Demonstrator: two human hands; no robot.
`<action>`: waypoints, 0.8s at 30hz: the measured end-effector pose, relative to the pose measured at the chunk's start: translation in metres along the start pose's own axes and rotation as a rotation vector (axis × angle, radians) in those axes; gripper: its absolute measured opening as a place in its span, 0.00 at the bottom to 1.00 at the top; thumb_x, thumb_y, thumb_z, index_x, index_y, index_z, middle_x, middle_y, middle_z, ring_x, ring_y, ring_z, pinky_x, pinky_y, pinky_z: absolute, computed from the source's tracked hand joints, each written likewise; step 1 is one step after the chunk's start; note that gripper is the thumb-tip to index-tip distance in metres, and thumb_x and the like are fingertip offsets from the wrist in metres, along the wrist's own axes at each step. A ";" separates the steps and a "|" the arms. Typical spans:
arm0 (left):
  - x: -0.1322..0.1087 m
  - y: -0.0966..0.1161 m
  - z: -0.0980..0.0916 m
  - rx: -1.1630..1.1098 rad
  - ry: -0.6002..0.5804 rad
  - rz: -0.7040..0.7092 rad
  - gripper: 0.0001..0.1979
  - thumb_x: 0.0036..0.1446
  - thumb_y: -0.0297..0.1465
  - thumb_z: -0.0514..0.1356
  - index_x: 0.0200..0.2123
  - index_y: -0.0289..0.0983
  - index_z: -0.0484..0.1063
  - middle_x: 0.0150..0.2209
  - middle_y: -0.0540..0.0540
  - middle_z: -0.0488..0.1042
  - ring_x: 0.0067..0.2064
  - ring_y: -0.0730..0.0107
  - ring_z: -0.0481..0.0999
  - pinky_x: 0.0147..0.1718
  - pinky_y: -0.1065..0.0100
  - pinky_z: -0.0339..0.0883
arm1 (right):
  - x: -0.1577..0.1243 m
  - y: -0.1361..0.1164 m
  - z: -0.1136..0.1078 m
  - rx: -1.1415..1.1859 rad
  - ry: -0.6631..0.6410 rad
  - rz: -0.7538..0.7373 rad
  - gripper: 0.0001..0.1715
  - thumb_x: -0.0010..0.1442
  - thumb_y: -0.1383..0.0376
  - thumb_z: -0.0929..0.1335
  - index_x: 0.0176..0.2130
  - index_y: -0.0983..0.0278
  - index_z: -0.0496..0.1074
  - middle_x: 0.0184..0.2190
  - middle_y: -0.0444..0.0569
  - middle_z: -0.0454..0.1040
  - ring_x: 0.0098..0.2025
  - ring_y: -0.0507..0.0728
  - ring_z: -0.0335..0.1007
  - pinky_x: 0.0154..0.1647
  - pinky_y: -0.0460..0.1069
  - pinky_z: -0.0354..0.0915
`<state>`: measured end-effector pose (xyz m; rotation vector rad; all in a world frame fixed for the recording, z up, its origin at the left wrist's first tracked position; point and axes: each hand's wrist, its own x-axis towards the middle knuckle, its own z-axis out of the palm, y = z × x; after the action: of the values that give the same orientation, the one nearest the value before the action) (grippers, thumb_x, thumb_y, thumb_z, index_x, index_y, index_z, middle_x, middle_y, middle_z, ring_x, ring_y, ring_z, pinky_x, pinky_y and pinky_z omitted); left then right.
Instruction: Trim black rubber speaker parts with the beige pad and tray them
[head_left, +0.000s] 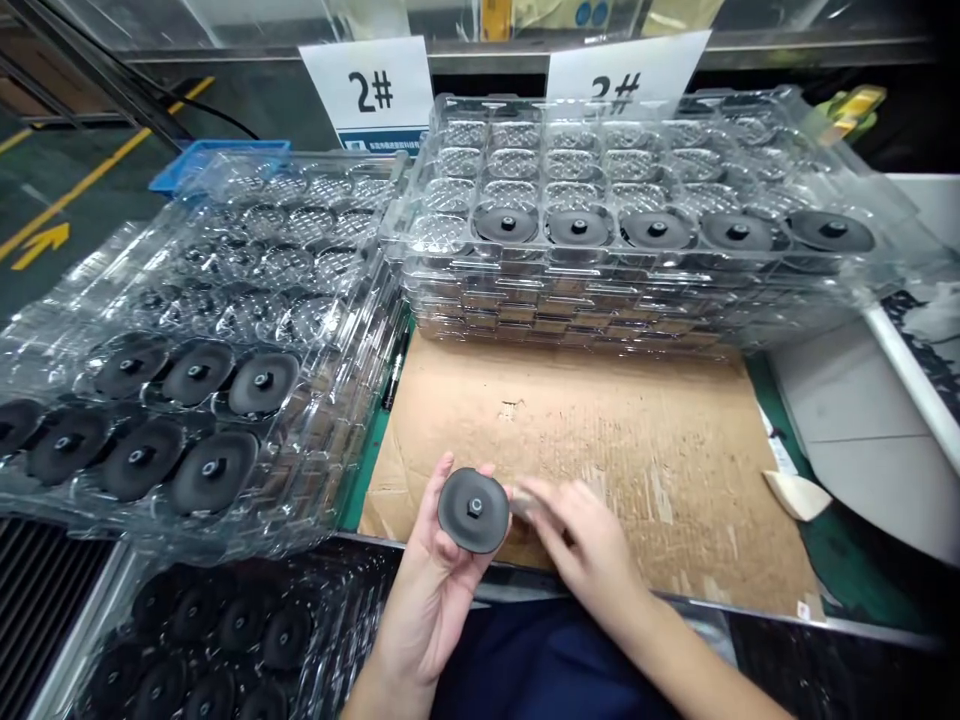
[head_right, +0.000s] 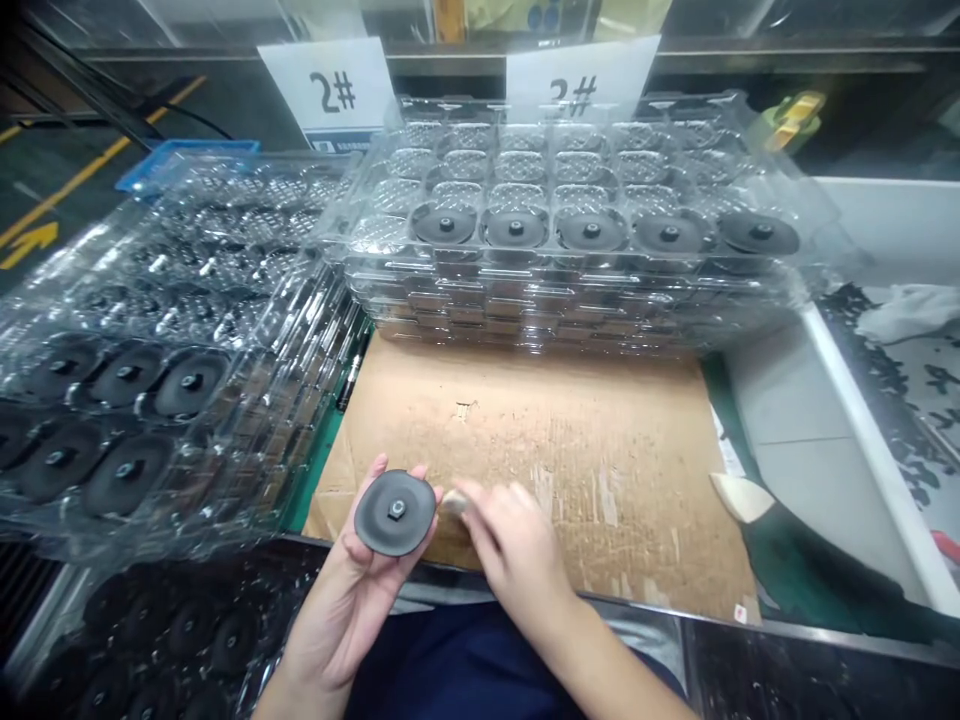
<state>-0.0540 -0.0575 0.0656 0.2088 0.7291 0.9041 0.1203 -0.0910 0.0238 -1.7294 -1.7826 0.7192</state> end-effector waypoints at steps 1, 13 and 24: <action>-0.001 0.000 0.000 0.012 -0.006 -0.004 0.30 0.46 0.36 0.64 0.54 0.44 0.63 0.56 0.41 0.66 0.56 0.52 0.65 0.54 0.57 0.60 | -0.005 -0.002 -0.003 0.017 -0.030 -0.014 0.17 0.62 0.66 0.60 0.50 0.58 0.66 0.32 0.47 0.72 0.34 0.55 0.66 0.35 0.51 0.66; -0.005 -0.016 0.036 0.089 -0.013 -0.058 0.21 0.45 0.34 0.65 0.46 0.44 0.71 0.46 0.48 0.75 0.48 0.61 0.73 0.47 0.67 0.68 | 0.006 -0.091 -0.077 0.262 -0.056 -0.304 0.19 0.61 0.73 0.59 0.51 0.64 0.63 0.38 0.49 0.71 0.39 0.52 0.67 0.41 0.47 0.67; -0.011 -0.019 0.050 0.162 -0.024 0.020 0.23 0.42 0.29 0.68 0.45 0.46 0.72 0.45 0.50 0.76 0.45 0.63 0.75 0.45 0.70 0.69 | -0.012 -0.083 -0.083 0.276 0.033 -0.297 0.17 0.60 0.73 0.60 0.49 0.65 0.65 0.39 0.48 0.72 0.39 0.51 0.68 0.41 0.45 0.67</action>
<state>-0.0136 -0.0711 0.0998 0.3705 0.7795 0.8599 0.1203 -0.1051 0.1410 -1.2573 -1.7721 0.7607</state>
